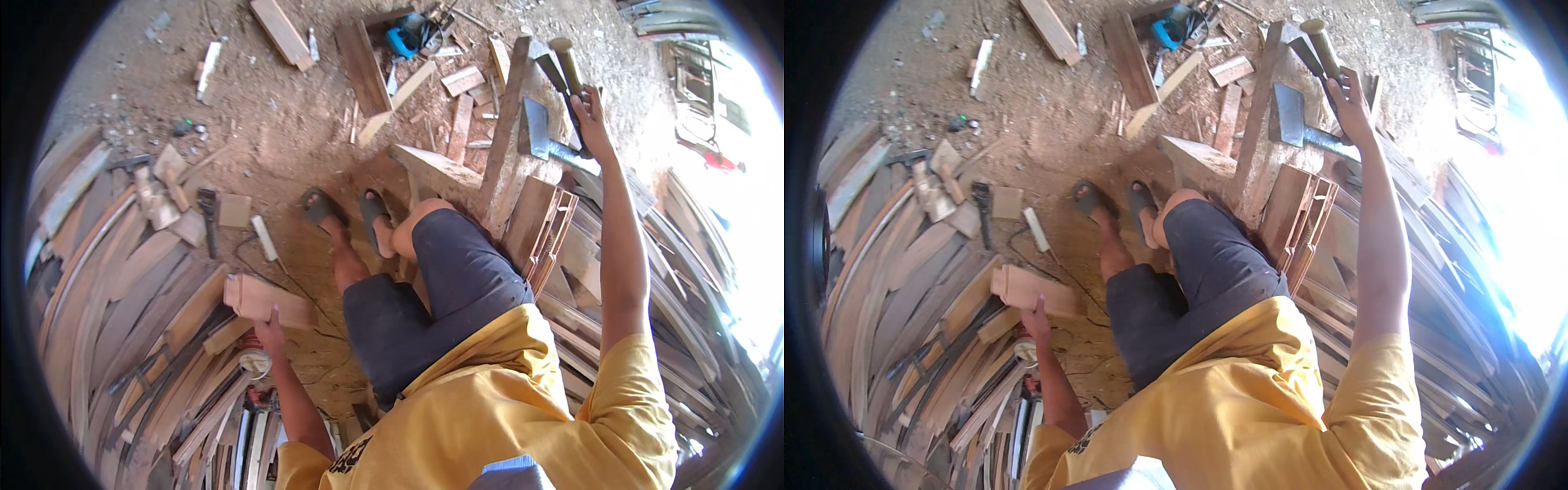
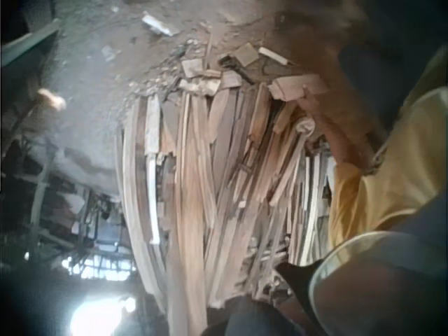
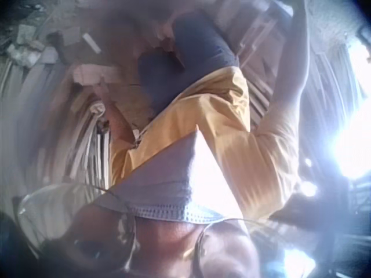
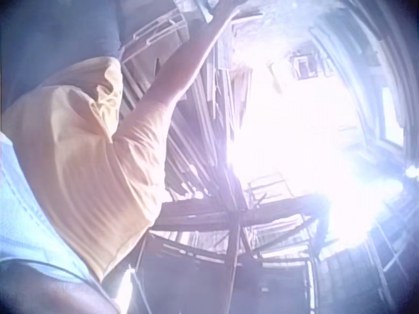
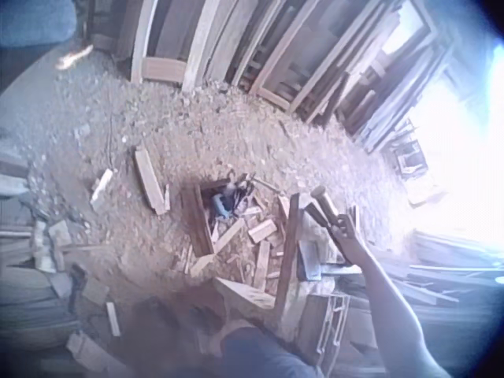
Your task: The person chisels a joint in a wooden board held between their legs and later uses a hand plane to smooth several sides of a wooden board.
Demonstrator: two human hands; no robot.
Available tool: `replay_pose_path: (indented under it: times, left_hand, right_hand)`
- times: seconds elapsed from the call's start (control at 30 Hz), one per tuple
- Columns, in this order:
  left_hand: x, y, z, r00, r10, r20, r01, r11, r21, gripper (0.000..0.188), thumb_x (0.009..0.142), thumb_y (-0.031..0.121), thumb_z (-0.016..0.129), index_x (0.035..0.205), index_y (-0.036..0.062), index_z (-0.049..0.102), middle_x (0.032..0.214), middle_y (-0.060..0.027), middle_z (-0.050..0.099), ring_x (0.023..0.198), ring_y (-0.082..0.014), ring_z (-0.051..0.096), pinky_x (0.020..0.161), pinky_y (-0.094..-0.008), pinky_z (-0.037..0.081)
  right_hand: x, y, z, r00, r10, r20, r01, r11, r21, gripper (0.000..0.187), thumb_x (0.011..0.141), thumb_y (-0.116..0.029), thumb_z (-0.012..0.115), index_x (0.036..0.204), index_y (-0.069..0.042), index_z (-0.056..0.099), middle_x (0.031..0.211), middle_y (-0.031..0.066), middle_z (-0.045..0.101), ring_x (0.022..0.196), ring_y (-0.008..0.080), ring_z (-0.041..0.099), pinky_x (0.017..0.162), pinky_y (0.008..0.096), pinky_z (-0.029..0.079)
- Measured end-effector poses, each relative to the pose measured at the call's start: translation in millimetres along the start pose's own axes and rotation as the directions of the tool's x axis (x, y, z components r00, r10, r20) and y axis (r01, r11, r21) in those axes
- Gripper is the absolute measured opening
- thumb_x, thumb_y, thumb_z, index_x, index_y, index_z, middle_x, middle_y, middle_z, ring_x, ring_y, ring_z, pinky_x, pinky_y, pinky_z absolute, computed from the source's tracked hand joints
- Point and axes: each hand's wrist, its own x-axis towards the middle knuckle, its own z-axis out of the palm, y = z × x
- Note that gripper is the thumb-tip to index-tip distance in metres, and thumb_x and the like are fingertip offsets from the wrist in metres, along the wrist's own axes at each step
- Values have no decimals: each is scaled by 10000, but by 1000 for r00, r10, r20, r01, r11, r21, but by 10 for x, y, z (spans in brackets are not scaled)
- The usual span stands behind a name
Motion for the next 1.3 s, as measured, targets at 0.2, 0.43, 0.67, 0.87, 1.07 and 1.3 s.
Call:
replay_pose_path:
  times: [0.2,0.43,0.67,0.87,1.07,1.3]
  left_hand:
    - [-869,176,-708,976,-28,-215,39,998,48,427,915,250,774,1210,-40,670,1141,-176,743,1044,-302,703,946,-419,511]
    - [-1790,585,-1187,925,203,-320,-146,970,192,451,892,232,791,1238,-31,671,1155,-175,746,1053,-286,711,937,-400,523]
    - [-2276,2308,-1574,785,402,-472,-466,885,-21,426,914,252,793,1181,-60,683,1148,-159,752,1040,-234,698,928,-362,509]
    - [-3105,3173,-1940,671,348,-655,-655,692,-303,418,942,224,772,1230,-55,654,1175,-136,716,1074,-164,660,930,-346,506]
    - [-3736,3512,-1458,749,332,-574,-653,218,-725,607,975,320,727,1434,10,480,1364,-142,597,1250,-276,607,1076,-488,459]
    - [-4087,4166,-122,803,583,-127,-229,104,-968,651,933,394,769,1404,29,508,1310,-124,603,1224,-258,574,1119,-459,441]
  right_hand:
    - [151,157,163,931,-350,-105,339,934,-113,579,892,-233,777,1421,-170,549,1217,181,627,1159,348,616,966,441,509]
    - [280,38,491,887,-461,27,447,843,-299,576,959,-448,683,1462,-203,545,1384,170,593,1253,377,590,1038,473,479]
    - [569,565,466,864,-500,-55,495,827,266,782,949,-439,711,1571,-71,412,1478,214,557,1391,323,510,1152,403,376]
    - [42,567,330,832,-495,-252,547,809,216,712,965,-408,683,1568,-129,428,1486,204,548,1338,354,552,1112,426,420]
    - [-2311,-511,-269,876,-478,-60,307,457,835,640,962,-339,682,1506,-57,496,1374,185,625,1286,273,594,1111,403,435]
    - [-3867,-745,-418,798,-584,-152,-92,-366,926,668,965,-456,685,1470,-64,490,1377,149,624,1303,269,569,1094,496,439]
